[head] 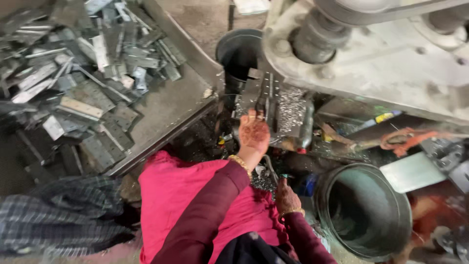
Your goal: The person picks up L-shaped metal brackets from a large bin and positions them into an industrial machine for processing. The person handles the brackets one at a time and removes them after the machine finishes.
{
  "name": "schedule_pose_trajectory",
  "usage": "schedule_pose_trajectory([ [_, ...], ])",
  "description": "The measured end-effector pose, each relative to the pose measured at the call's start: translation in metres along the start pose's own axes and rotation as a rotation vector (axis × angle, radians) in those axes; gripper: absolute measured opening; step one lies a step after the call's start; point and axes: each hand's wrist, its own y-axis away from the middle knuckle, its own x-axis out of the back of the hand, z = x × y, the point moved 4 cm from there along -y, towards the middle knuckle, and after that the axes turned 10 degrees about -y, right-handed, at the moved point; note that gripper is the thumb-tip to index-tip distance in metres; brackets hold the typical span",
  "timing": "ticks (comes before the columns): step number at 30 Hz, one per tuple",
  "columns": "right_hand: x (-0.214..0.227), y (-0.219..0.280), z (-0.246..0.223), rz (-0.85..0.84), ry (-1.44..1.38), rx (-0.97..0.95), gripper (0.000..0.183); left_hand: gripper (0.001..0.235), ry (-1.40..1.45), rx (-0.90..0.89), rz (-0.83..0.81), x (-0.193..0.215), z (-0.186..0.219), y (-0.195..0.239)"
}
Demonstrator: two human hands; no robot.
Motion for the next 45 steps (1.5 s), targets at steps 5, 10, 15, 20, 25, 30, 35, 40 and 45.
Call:
schedule_pose_trajectory([
  [5, 0.028, -0.010, -0.018, -0.102, 0.069, -0.043, 0.063, 0.033, -0.008, -0.028, -0.012, -0.004, -0.002, -0.003],
  [10, 0.018, 0.007, -0.045, -0.206, -0.038, -0.215, 0.063, 0.030, -0.045, -0.024, -0.032, -0.003, -0.014, -0.008],
  [15, 0.028, -0.006, -0.018, -0.139, 0.243, -0.081, 0.057, 0.030, 0.022, -0.073, -0.111, 0.017, -0.011, -0.023],
  [20, -0.031, -0.027, 0.008, -0.111, -0.210, -0.177, 0.042, 0.035, 0.022, -0.029, -0.030, 0.037, -0.018, -0.022],
  [25, 0.005, -0.018, 0.019, -0.115, 0.119, -0.077, 0.043, 0.034, -0.019, -0.105, -0.159, 0.016, -0.011, -0.043],
  [30, -0.025, -0.020, 0.004, -0.108, -0.066, -0.125, 0.044, 0.042, -0.029, -0.003, 0.022, -0.013, -0.002, -0.049],
  [35, 0.010, -0.012, 0.002, -0.094, 0.192, -0.065, 0.046, 0.040, 0.052, -0.068, -0.160, 0.005, -0.010, -0.054],
  [40, -0.015, -0.018, 0.003, 0.035, 0.057, 0.034, 0.055, 0.039, -0.009, -0.059, -0.164, 0.037, -0.015, -0.058],
  [45, 0.000, -0.036, 0.013, -0.048, 0.136, 0.210, 0.062, 0.041, -0.033, -0.062, -0.220, 0.038, -0.013, -0.058],
])
